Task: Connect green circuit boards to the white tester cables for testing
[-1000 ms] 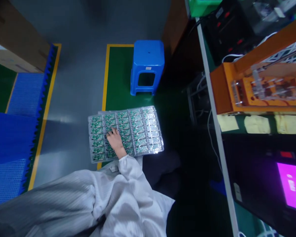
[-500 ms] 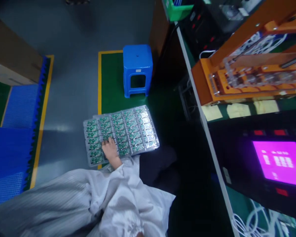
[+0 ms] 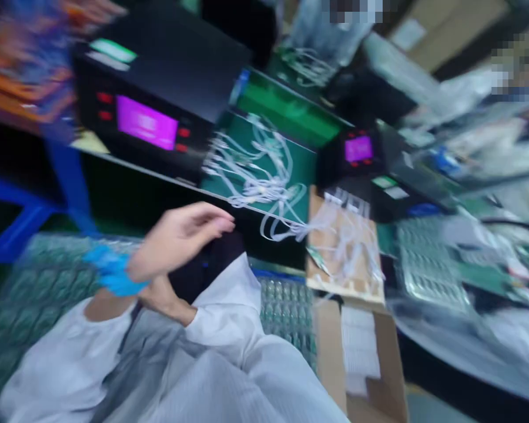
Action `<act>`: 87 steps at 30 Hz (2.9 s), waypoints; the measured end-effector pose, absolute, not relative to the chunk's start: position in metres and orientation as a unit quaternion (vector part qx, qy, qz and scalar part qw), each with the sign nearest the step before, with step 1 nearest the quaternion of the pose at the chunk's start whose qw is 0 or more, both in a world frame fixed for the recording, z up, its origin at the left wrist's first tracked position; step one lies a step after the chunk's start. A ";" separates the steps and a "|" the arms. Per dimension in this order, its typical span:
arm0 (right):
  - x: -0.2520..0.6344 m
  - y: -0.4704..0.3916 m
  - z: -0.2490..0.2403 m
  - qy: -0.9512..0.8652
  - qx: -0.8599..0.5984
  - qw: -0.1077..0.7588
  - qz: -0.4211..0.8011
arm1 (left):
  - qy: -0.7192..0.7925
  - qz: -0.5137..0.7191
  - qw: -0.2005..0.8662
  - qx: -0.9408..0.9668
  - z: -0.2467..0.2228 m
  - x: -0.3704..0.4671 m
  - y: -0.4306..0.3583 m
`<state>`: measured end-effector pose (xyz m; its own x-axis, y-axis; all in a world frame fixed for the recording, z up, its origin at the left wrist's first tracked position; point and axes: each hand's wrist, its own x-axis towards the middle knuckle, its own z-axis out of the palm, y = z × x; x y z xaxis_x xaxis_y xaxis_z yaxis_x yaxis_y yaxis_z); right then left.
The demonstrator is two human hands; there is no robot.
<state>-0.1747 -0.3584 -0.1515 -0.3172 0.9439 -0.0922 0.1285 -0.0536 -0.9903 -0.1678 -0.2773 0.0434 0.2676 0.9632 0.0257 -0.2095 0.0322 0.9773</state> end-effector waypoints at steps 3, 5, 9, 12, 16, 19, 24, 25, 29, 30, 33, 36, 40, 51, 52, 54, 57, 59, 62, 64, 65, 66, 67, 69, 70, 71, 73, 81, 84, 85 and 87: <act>-0.078 -0.316 -0.106 -0.393 -0.499 0.540 0.552 | 0.443 0.533 0.520 0.500 0.031 -0.152 -0.245; -0.020 -0.303 -0.072 -0.292 -0.488 0.624 0.537 | 0.458 0.538 0.492 0.509 0.022 -0.128 -0.235; 0.048 -0.288 -0.029 -0.223 -0.439 0.699 0.519 | 0.434 0.452 0.613 0.482 0.008 -0.054 -0.233; 0.066 -0.273 -0.022 -0.187 -0.410 0.720 0.528 | 0.421 0.466 0.659 0.414 0.003 -0.005 -0.230; 0.074 -0.250 -0.020 -0.195 -0.460 0.726 0.472 | 0.446 0.503 0.568 0.474 -0.002 0.026 -0.213; 0.080 -0.239 -0.020 -0.239 -0.532 0.720 0.375 | 0.477 0.497 0.510 0.514 -0.004 0.034 -0.196; 0.097 -0.221 -0.039 -0.362 -0.616 0.658 0.238 | 0.468 0.620 0.494 0.390 -0.001 0.040 -0.153; 0.101 -0.216 -0.045 -0.383 -0.634 0.633 0.226 | 0.460 0.627 0.512 0.365 0.000 0.040 -0.144; 0.112 -0.198 -0.062 -0.472 -0.682 0.517 0.212 | 0.435 0.610 0.582 0.316 0.007 0.041 -0.117; 0.113 -0.195 -0.063 -0.488 -0.691 0.491 0.209 | 0.431 0.603 0.591 0.317 0.008 0.042 -0.114; 0.114 -0.187 -0.063 -0.511 -0.715 0.430 0.205 | 0.425 0.583 0.611 0.324 0.009 0.044 -0.111; 0.113 -0.183 -0.062 -0.518 -0.729 0.400 0.199 | 0.433 0.567 0.626 0.314 0.008 0.046 -0.110; 0.112 -0.183 -0.061 -0.522 -0.738 0.393 0.166 | 0.451 0.559 0.618 0.320 0.005 0.049 -0.106; 0.121 -0.187 -0.057 -0.443 -0.661 0.593 0.122 | 0.421 0.528 0.657 0.335 0.000 0.063 -0.101; 0.122 -0.188 -0.055 -0.443 -0.646 0.608 0.126 | 0.418 0.519 0.664 0.340 -0.001 0.063 -0.102; 0.125 -0.190 -0.054 -0.442 -0.624 0.632 0.128 | 0.417 0.504 0.672 0.347 -0.001 0.064 -0.103; 0.127 -0.192 -0.052 -0.435 -0.611 0.652 0.114 | 0.412 0.493 0.676 0.361 -0.001 0.065 -0.106; 0.128 -0.193 -0.051 -0.433 -0.611 0.655 0.103 | 0.407 0.489 0.676 0.371 -0.002 0.065 -0.107; 0.128 -0.194 -0.050 -0.437 -0.611 0.654 0.091 | 0.407 0.493 0.672 0.373 -0.002 0.063 -0.108; 0.128 -0.195 -0.049 -0.438 -0.614 0.652 0.084 | 0.409 0.497 0.667 0.374 -0.003 0.062 -0.109; 0.128 -0.196 -0.048 -0.439 -0.615 0.650 0.083 | 0.410 0.498 0.665 0.376 -0.003 0.061 -0.109; 0.128 -0.196 -0.048 -0.440 -0.617 0.647 0.082 | 0.409 0.499 0.663 0.379 -0.003 0.061 -0.109; 0.128 -0.197 -0.048 -0.443 -0.619 0.644 0.081 | 0.408 0.499 0.661 0.384 -0.003 0.061 -0.110; 0.128 -0.198 -0.049 -0.449 -0.622 0.637 0.078 | 0.404 0.500 0.656 0.396 -0.004 0.060 -0.111; 0.128 -0.198 -0.049 -0.452 -0.625 0.632 0.077 | 0.401 0.503 0.650 0.404 -0.005 0.060 -0.111; 0.128 -0.199 -0.050 -0.455 -0.630 0.625 0.076 | 0.398 0.506 0.642 0.417 -0.006 0.059 -0.112; 0.128 -0.200 -0.050 -0.459 -0.644 0.607 0.075 | 0.388 0.513 0.618 0.452 -0.009 0.058 -0.112; 0.127 -0.203 -0.052 -0.471 -0.665 0.575 0.070 | 0.365 0.482 0.518 0.605 -0.016 0.049 -0.117; 0.127 -0.203 -0.053 -0.465 -0.663 0.581 0.086 | 0.359 0.476 0.518 0.613 -0.018 0.050 -0.116; 0.128 -0.203 -0.052 -0.463 -0.659 0.584 0.101 | 0.357 0.477 0.524 0.609 -0.019 0.052 -0.116; 0.131 -0.206 -0.049 -0.460 -0.657 0.581 0.141 | 0.351 0.485 0.539 0.592 -0.022 0.055 -0.115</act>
<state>0.1311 -0.2057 -0.0487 0.5370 0.7682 0.3485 0.4403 0.0971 -0.8926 0.0547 -0.1154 -0.0219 0.2833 0.9389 0.1955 -0.1063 -0.1718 0.9794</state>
